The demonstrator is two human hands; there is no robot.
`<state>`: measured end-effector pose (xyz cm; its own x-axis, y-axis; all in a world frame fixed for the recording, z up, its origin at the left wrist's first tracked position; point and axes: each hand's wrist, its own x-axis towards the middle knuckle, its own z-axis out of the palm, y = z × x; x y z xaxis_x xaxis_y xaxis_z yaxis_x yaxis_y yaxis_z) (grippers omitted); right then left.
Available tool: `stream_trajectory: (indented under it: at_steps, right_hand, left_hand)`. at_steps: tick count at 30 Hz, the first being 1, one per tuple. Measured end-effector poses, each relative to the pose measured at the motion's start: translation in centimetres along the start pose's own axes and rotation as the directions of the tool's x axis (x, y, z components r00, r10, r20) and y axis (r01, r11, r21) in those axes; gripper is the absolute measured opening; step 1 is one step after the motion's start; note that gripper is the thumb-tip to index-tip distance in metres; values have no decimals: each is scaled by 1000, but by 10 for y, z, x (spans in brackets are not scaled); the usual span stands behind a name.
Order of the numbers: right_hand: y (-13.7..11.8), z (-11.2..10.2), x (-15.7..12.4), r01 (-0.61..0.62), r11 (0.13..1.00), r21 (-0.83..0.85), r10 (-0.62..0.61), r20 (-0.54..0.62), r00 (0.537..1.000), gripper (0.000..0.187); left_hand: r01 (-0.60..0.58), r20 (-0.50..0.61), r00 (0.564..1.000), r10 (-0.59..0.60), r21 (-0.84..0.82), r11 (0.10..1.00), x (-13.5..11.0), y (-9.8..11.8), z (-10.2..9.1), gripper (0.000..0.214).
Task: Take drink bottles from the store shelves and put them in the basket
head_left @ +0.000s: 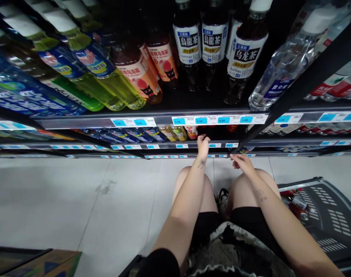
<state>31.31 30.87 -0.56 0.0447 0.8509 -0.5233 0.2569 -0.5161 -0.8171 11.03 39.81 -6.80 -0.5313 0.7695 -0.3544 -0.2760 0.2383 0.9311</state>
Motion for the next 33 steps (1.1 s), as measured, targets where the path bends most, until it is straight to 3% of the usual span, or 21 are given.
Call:
stream_trajectory:
  at_steps: [3,9,17,19,22,25,33]
  right_hand:
    - [1,-2,2,-17,1000,3,17,3,1000,63]
    - [0,-7,5,-53,998,23,53,14,999,63]
    - [-10,0,4,-65,998,20,64,43,997,65]
    - [-11,1,3,-64,998,15,63,43,997,66]
    - [-11,0,1,-53,999,14,52,36,998,66]
    - [-10,0,-2,-18,1000,11,18,21,1000,64]
    - [-1,-3,-6,68,998,14,-68,-29,997,58]
  left_hand:
    - [14,14,1000,-14,39,999,9,2,6,26]
    - [57,-117,992,-42,133,989,20,12,-5,18]
    - [-19,-210,976,66,218,976,16,36,-15,34]
    - [-16,-164,985,50,202,979,18,40,-17,32]
    - [-13,-6,1000,14,159,987,23,45,-18,26]
    - [-8,113,994,-6,123,992,26,48,-18,33]
    - [3,164,986,-31,170,985,17,53,-23,34]
